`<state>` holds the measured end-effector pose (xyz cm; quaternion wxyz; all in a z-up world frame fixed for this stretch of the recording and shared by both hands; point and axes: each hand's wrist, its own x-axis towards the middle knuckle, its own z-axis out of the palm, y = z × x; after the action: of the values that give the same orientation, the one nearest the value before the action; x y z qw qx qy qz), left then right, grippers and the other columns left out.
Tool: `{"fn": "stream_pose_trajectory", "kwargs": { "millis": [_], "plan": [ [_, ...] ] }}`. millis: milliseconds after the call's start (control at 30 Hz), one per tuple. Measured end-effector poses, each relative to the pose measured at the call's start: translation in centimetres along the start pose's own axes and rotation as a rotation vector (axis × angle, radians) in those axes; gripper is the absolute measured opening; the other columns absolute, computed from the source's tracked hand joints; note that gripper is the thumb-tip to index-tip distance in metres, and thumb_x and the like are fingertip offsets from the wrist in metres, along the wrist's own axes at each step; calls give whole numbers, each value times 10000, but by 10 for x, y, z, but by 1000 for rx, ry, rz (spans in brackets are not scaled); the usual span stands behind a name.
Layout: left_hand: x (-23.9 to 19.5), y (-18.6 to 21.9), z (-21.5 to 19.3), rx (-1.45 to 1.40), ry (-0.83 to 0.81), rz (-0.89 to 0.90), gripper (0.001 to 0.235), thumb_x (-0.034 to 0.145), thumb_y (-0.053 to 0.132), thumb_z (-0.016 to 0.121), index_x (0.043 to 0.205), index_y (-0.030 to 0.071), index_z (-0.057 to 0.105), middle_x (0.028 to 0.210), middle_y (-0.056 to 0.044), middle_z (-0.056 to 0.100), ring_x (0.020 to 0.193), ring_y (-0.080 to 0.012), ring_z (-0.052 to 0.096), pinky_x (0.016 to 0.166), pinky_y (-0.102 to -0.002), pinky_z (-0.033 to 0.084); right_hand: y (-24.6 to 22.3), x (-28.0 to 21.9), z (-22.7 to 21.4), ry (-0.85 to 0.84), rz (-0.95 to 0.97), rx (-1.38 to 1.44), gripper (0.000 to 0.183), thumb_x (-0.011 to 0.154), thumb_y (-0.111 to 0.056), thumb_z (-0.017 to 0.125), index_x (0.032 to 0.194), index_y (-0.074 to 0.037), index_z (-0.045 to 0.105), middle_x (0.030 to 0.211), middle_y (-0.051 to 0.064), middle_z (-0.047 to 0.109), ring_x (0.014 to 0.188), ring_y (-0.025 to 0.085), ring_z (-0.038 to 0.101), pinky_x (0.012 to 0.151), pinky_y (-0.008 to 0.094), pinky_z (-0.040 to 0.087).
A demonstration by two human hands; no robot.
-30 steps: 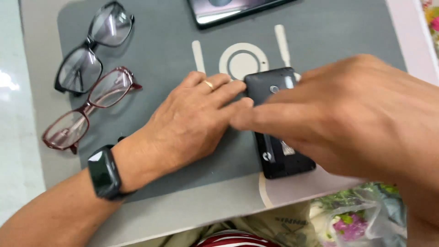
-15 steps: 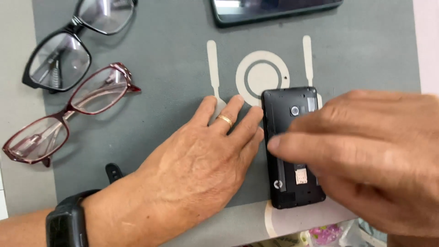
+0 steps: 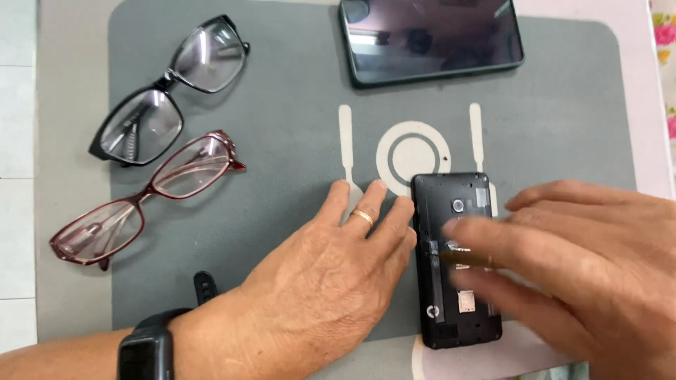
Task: The person uses a small brush to clean the back of a black smartphone that is lying on a table. They carefully brush around the camera lens, the battery compartment, and the SIM card slot area.
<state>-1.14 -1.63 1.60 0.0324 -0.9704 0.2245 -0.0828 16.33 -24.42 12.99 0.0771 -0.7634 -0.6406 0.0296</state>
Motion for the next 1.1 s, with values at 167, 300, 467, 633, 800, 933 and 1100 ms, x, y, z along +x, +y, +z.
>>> {"fn": "stream_pose_trajectory", "kwargs": {
  "millis": [167,300,467,633,800,933,1100],
  "plan": [
    [0,3,4,-11,-29,1,663,963,434,441,1514,86,565,1591,-249,512,1433,-490,517,1121,-652,397,-35,30,19,-26,-98,126,264,960,-120,678,1223,-123,697,681,6,678,536,272,608,733,395,631],
    [1,5,5,-19,-53,-12,655,969,457,448,1507,100,561,1609,-236,495,1446,-480,499,1130,-651,386,-39,30,24,37,-145,86,342,966,2,524,1226,-153,683,844,11,664,637,242,602,697,340,584],
    [0,1,6,-47,-63,-11,659,967,454,452,1524,113,544,1626,-212,483,1451,-472,486,1136,-655,377,-52,30,23,91,-128,83,222,1012,-93,568,1203,-85,681,926,58,720,685,267,623,706,365,571],
    [0,-3,1,-106,44,-33,499,968,365,506,1358,97,666,1479,-187,570,1393,-437,545,1096,-577,420,-66,10,27,99,4,70,298,1028,-91,467,1170,-121,726,1016,81,780,786,242,750,724,346,610],
    [0,-4,1,-72,46,-23,442,969,382,510,1283,126,687,1408,-177,594,1344,-414,566,1068,-555,438,-62,18,24,96,110,101,256,1003,-128,605,1230,-43,686,896,94,713,707,283,675,683,395,563],
    [-1,-5,3,-72,61,-20,395,976,357,520,1244,134,705,1353,-163,624,1300,-395,586,1051,-549,451,-55,17,35,184,137,17,329,955,-113,815,1246,-13,697,817,92,707,689,277,660,666,411,536],
    [-2,-6,5,-86,117,-19,365,991,308,499,1227,145,724,1314,-148,647,1230,-369,608,1009,-534,468,-64,19,23,54,169,61,322,993,-28,647,1311,19,666,913,150,702,717,289,686,631,421,514]
  ]
}}
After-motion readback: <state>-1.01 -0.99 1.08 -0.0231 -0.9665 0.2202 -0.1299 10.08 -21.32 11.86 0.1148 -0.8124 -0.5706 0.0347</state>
